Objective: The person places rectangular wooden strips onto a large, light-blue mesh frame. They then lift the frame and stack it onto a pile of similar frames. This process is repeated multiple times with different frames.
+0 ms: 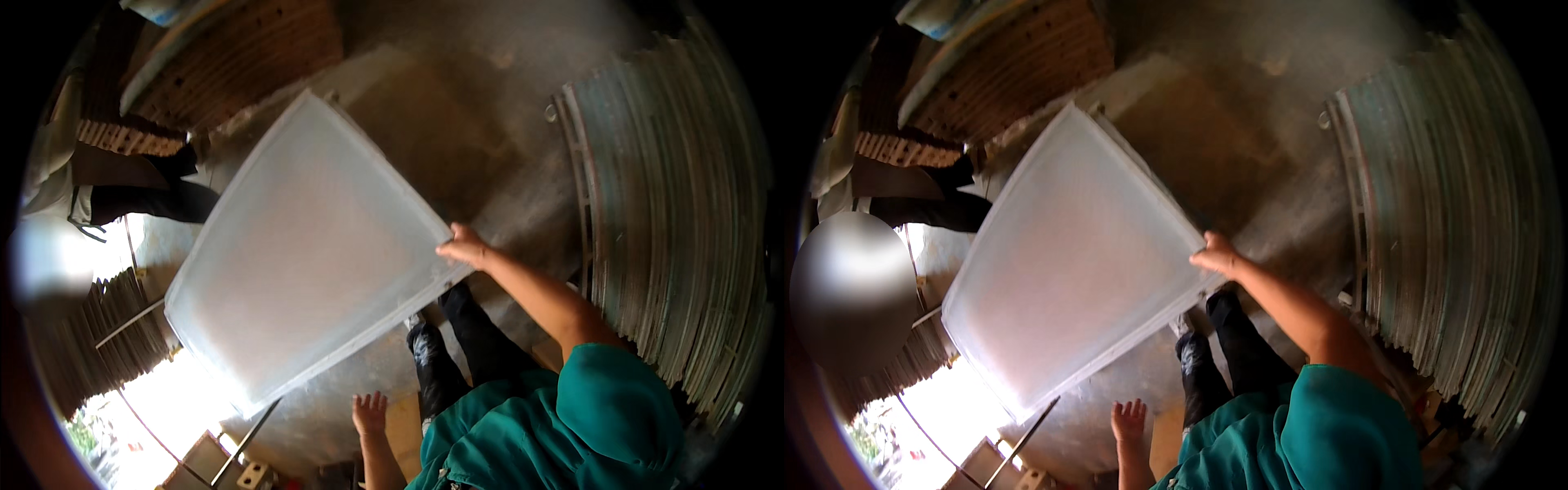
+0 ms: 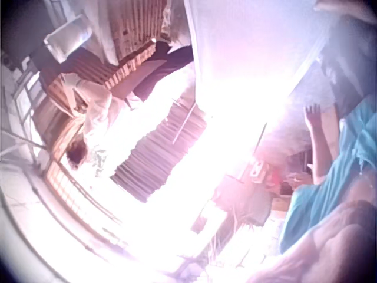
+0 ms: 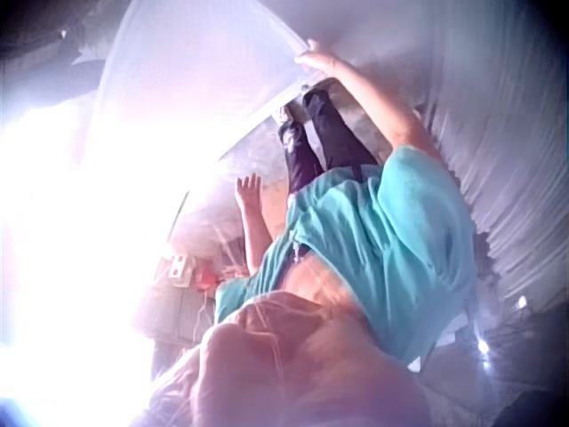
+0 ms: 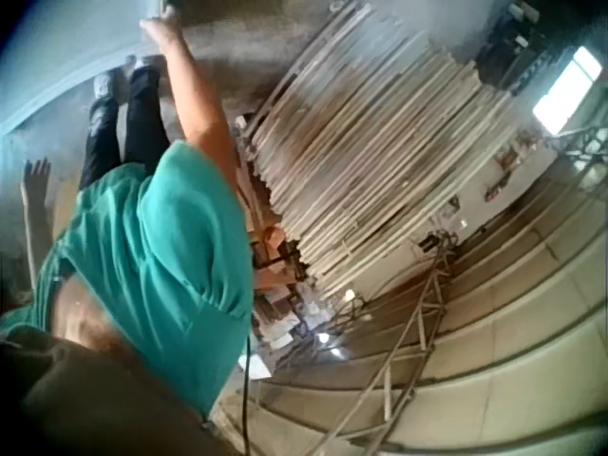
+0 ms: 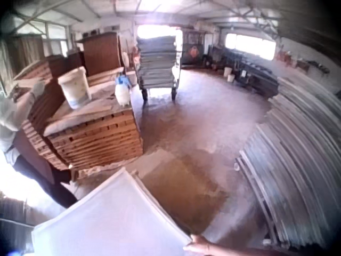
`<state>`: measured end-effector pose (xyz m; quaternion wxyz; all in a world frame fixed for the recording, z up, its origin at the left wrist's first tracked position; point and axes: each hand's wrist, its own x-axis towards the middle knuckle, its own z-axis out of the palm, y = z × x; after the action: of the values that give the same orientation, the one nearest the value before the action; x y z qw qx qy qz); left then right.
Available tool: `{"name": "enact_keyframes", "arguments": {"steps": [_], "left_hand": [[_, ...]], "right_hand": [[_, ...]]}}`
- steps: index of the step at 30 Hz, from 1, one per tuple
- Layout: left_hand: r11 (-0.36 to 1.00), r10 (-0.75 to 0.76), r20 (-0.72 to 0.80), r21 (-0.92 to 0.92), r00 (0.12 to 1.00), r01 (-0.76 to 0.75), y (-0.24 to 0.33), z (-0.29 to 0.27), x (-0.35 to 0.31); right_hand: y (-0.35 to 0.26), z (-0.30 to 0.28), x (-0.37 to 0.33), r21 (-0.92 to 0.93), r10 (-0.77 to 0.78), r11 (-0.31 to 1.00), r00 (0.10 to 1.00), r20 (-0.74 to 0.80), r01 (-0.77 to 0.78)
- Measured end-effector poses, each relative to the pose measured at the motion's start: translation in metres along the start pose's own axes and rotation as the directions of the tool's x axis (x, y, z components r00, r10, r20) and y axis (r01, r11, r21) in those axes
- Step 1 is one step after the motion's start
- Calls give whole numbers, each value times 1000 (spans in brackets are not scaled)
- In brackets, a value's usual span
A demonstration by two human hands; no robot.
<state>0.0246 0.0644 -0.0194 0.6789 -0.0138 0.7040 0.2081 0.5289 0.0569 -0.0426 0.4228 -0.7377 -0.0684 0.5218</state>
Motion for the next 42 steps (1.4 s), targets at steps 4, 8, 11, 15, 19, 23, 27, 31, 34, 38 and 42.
{"name": "enact_keyframes", "arguments": {"steps": [4,8,11,15,19,23,27,31,34,38,42], "left_hand": [[951,19,112,-307,994,17,51,45,10],[871,-84,165,-467,983,153,83,8,26],[917,-62,116,-386,991,102,57,17,8],[914,87,335,-401,938,59,35,-18,-28],[958,263,517,-236,814,-159,-25,3,-152],[955,286,689,-152,666,-253,-64,5,-204],[923,198,777,58,598,-381,-85,30,-273],[620,204,908,169,365,-767,-112,89,-343],[244,389,906,75,168,-967,-130,154,-387],[34,447,891,78,85,-996,-159,226,-451],[17,500,862,-106,-83,-994,-149,255,-473]], "right_hand": [[-29,17,-95,-168,-195,971,970,-144,170],[-36,57,-164,-281,-293,933,927,-233,224],[-12,37,-195,-431,-468,848,815,-342,306],[-29,5,-255,-262,-451,887,834,-319,379],[11,-59,-288,14,-329,938,904,-272,346],[71,-120,-303,185,-362,870,846,-391,457],[108,-192,-331,442,-209,826,918,-338,351],[166,-255,-351,574,29,814,980,-196,91],[213,-249,-360,698,208,704,978,-27,-130],[293,-183,-362,670,174,685,957,230,-286],[262,-174,-391,719,160,671,982,99,-181]]}}
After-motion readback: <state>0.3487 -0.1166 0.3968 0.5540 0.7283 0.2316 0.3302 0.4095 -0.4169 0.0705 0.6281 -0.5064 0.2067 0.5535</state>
